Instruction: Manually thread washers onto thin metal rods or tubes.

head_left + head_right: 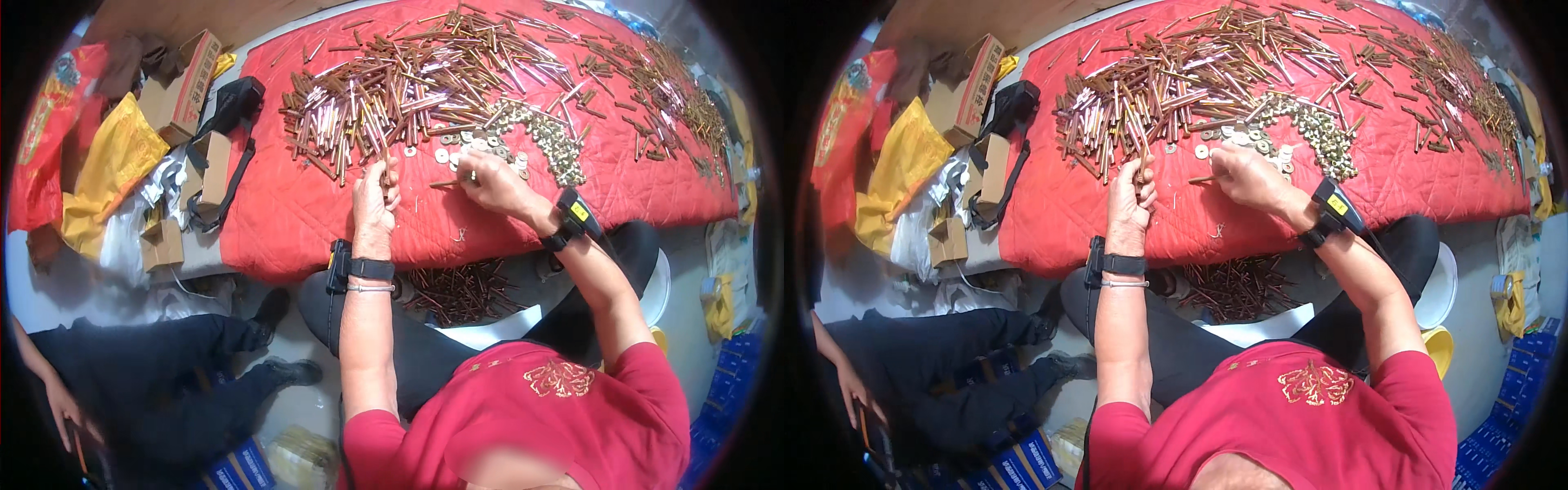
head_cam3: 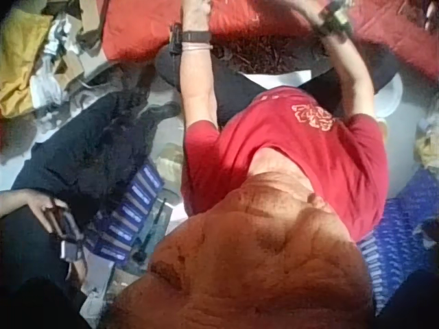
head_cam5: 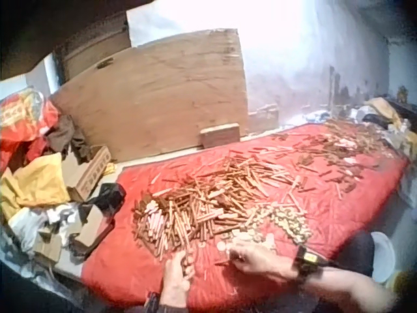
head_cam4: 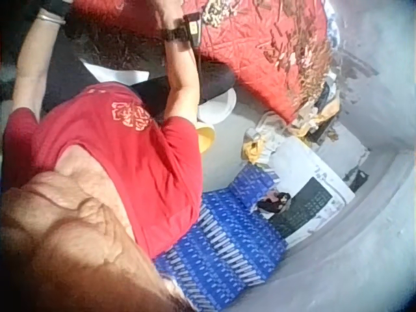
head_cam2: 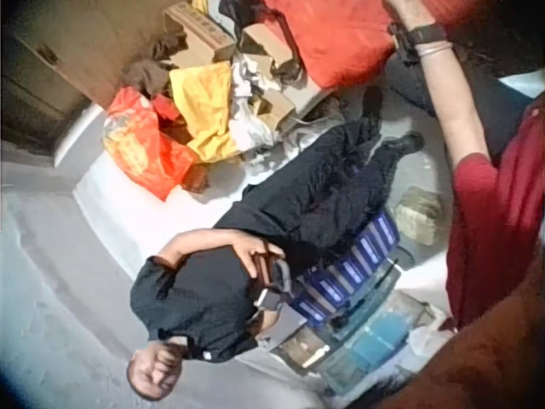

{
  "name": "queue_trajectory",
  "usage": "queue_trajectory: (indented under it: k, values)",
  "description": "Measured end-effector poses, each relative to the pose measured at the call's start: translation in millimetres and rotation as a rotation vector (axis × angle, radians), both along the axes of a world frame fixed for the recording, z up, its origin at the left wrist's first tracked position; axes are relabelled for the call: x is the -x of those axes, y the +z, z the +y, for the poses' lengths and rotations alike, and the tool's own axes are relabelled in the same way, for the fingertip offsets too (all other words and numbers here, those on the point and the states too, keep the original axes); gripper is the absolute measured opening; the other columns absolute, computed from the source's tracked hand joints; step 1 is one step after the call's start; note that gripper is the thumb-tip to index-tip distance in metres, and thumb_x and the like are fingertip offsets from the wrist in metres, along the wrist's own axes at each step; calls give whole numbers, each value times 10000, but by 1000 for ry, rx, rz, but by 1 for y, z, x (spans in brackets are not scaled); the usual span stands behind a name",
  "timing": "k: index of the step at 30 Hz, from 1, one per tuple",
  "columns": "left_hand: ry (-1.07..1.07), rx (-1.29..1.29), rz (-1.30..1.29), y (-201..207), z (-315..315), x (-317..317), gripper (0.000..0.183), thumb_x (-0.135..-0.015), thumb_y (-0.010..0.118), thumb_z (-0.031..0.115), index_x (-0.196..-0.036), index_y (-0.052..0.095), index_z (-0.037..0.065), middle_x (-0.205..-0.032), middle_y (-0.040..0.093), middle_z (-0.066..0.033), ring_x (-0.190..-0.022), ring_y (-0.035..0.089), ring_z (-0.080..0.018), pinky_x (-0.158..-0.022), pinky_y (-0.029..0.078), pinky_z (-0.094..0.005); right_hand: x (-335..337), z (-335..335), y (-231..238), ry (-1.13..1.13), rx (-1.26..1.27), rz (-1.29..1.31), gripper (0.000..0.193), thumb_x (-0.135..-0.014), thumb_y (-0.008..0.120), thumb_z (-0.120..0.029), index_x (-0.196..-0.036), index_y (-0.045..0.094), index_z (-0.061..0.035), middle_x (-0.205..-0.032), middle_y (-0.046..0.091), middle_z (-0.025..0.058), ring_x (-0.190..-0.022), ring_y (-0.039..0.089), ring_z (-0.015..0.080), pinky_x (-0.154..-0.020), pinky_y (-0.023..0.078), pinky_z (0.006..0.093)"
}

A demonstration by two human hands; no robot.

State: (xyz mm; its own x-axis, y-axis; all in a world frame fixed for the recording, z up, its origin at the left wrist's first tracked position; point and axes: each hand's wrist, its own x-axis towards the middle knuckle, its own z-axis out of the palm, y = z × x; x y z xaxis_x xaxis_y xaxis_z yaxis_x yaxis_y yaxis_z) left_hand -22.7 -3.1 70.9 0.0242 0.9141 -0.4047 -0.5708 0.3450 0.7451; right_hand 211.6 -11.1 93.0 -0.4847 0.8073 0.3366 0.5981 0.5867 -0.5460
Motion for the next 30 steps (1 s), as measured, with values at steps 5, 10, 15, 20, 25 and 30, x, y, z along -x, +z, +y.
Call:
queue_trajectory:
  k: [5, 10, 15, 20, 25, 30]
  values:
    - [76, -98, -33, 9, -12, -7, 169, -907, 556, 181, -1043, 573, 83, -637, 542, -6, -406, 401, -48, -329, 273, -175, 17, -14, 6, 124, 103, -311, 241, -848, 577, -134, -1088, 584, -115, -779, 639, 142, -713, 631, 333, -624, 494, 428]
    - [25, -86, -278, 10, -17, -6, 150, -895, 598, 150, -1025, 583, 77, -690, 604, -29, -445, 429, -57, -363, 309, -180, 20, 15, -3, -134, -89, -4, 166, -845, 499, -65, -991, 562, -16, -903, 585, 198, -804, 588, 382, -682, 471, 449]
    - [68, -107, -150, 12, -15, -13, 159, -874, 641, 207, -890, 599, 55, -659, 601, -27, -417, 437, -48, -331, 290, -178, 31, 21, -17, -103, -100, -108, 221, -834, 527, -48, -1052, 555, -31, -963, 564, 168, -861, 566, 374, -743, 468, 438]
    - [55, -19, -165, 15, -16, -1, 177, -898, 532, 207, -967, 597, 58, -632, 532, 20, -404, 374, -60, -351, 269, -213, 21, 14, -7, -132, -167, 54, 239, -815, 566, -41, -1053, 589, -47, -955, 589, 161, -889, 579, 340, -754, 473, 409]
    - [78, -76, -149, 14, -19, -3, 122, -852, 599, 168, -934, 611, 78, -619, 538, 9, -397, 400, -57, -337, 286, -191, 18, -4, 14, -68, 154, 3, 128, -809, 592, -80, -924, 639, -48, -875, 645, 128, -805, 630, 273, -721, 486, 373]
    - [79, -89, -135, 14, -18, -3, 129, -807, 663, 105, -921, 617, 66, -644, 545, 16, -416, 393, -40, -355, 278, -181, 26, -5, 6, 15, 69, -199, 102, -800, 592, -147, -845, 647, -74, -769, 629, 116, -751, 622, 304, -683, 483, 404]
